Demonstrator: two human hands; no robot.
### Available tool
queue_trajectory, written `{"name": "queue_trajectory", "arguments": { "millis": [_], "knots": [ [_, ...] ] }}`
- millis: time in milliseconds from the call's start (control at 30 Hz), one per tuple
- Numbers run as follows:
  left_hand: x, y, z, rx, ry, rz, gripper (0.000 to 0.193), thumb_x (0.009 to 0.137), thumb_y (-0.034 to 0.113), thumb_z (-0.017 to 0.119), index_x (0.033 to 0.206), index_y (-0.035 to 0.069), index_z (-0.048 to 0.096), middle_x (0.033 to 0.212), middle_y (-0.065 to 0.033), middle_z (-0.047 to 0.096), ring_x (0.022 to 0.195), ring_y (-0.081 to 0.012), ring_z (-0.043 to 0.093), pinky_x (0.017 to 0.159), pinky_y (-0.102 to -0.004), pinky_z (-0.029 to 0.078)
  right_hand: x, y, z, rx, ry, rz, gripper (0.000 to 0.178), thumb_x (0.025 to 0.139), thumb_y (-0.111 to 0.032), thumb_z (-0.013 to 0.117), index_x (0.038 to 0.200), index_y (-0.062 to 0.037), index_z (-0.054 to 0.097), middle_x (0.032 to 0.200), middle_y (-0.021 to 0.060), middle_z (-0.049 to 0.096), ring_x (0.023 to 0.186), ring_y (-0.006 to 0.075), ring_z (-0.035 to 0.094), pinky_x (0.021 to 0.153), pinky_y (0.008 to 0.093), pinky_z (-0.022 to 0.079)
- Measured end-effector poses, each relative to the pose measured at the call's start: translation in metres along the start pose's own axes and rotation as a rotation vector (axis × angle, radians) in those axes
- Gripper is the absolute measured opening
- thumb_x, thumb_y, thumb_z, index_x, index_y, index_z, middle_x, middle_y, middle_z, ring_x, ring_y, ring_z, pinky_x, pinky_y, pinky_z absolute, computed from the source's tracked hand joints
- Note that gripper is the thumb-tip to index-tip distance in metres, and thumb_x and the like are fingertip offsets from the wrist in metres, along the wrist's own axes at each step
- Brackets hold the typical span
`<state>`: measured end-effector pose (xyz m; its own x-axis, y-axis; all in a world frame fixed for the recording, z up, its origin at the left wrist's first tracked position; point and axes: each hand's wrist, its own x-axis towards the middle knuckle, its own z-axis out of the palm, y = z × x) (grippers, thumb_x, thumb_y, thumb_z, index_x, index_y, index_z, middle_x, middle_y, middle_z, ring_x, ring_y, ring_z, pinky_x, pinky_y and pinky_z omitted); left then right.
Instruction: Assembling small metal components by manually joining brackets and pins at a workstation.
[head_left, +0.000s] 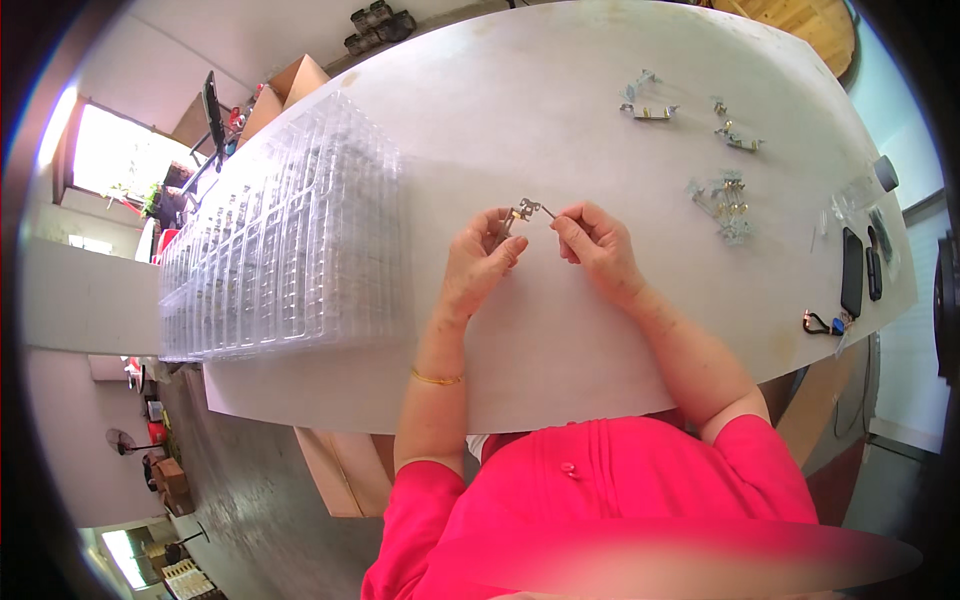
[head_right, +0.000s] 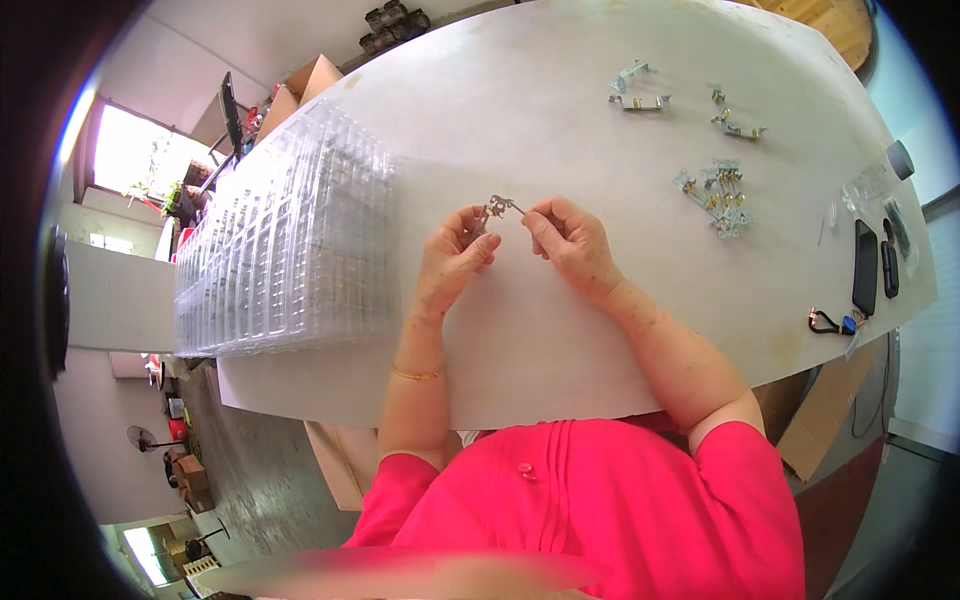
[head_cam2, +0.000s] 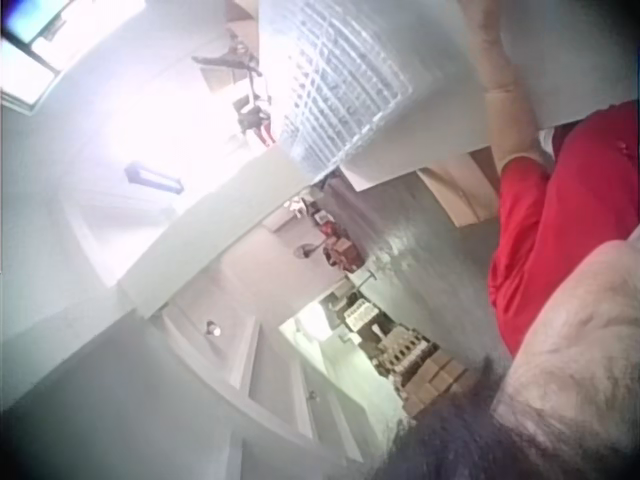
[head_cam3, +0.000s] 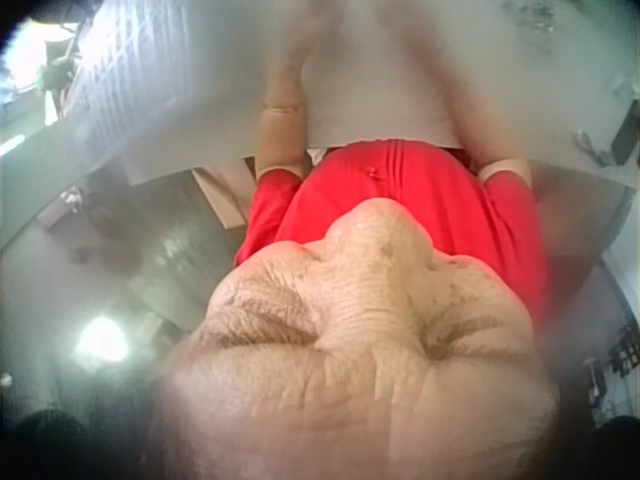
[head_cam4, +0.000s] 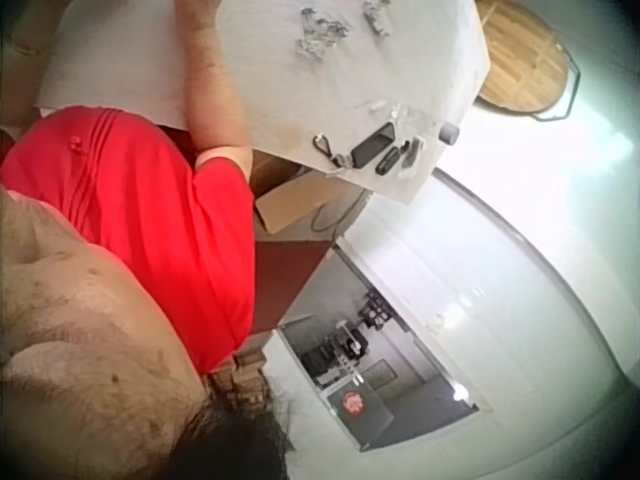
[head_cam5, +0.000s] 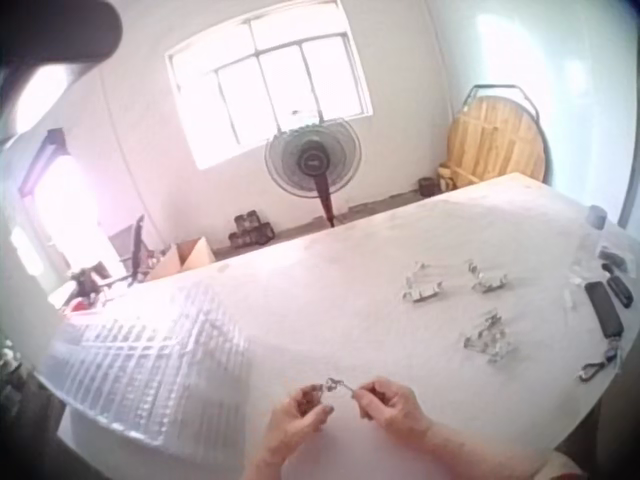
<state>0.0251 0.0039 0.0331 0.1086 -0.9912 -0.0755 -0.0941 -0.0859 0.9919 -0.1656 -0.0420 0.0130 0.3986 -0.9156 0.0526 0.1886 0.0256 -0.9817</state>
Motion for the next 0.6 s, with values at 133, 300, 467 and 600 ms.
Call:
{"name": "queue_trajectory", "arguments": {
  "millis": [133,300,467,600],
  "knots": [
    [-0.006,-0.001,0.004,0.078,-0.001,-0.063,0.037,0.089,0.014,0.072,0.118,-0.004,0.060,0.083,-0.0015,0.059,0.070,-0.0075,0.055,0.058,-0.0233,0.047,0.000,0.004,0.000,-0.038,0.007,0.019,0.011,0.098,-0.015,0.060,0.096,-0.0040,0.062,0.072,-0.0021,0.059,0.064,0.0054,0.054,0.057,0.0227,0.044],
    [-0.008,-0.006,0.007,0.189,0.036,0.046,0.031,0.090,0.012,0.071,0.115,-0.003,0.062,0.090,-0.0047,0.057,0.069,-0.0086,0.056,0.060,-0.0241,0.048,-0.001,0.007,0.003,-0.109,0.004,0.028,0.012,0.098,-0.015,0.060,0.097,-0.0034,0.062,0.077,-0.0014,0.062,0.065,0.0055,0.055,0.057,0.0226,0.044],
    [-0.005,-0.015,0.005,0.429,0.109,0.315,0.031,0.088,0.007,0.070,0.116,-0.001,0.062,0.093,-0.0100,0.058,0.067,-0.0149,0.058,0.061,-0.0286,0.049,-0.001,0.006,0.005,-0.113,0.016,0.035,0.012,0.097,-0.015,0.061,0.096,-0.0033,0.063,0.076,-0.0014,0.063,0.064,0.0053,0.055,0.057,0.0227,0.044],
    [-0.005,-0.018,0.005,0.541,0.162,0.414,0.032,0.086,0.004,0.070,0.117,0.003,0.064,0.086,-0.0072,0.055,0.066,-0.0138,0.055,0.058,-0.0282,0.048,0.000,0.008,0.004,-0.257,0.020,-0.026,0.011,0.097,-0.014,0.060,0.097,-0.0029,0.061,0.068,-0.0007,0.060,0.061,0.0061,0.055,0.056,0.0240,0.044]
  ]
}}
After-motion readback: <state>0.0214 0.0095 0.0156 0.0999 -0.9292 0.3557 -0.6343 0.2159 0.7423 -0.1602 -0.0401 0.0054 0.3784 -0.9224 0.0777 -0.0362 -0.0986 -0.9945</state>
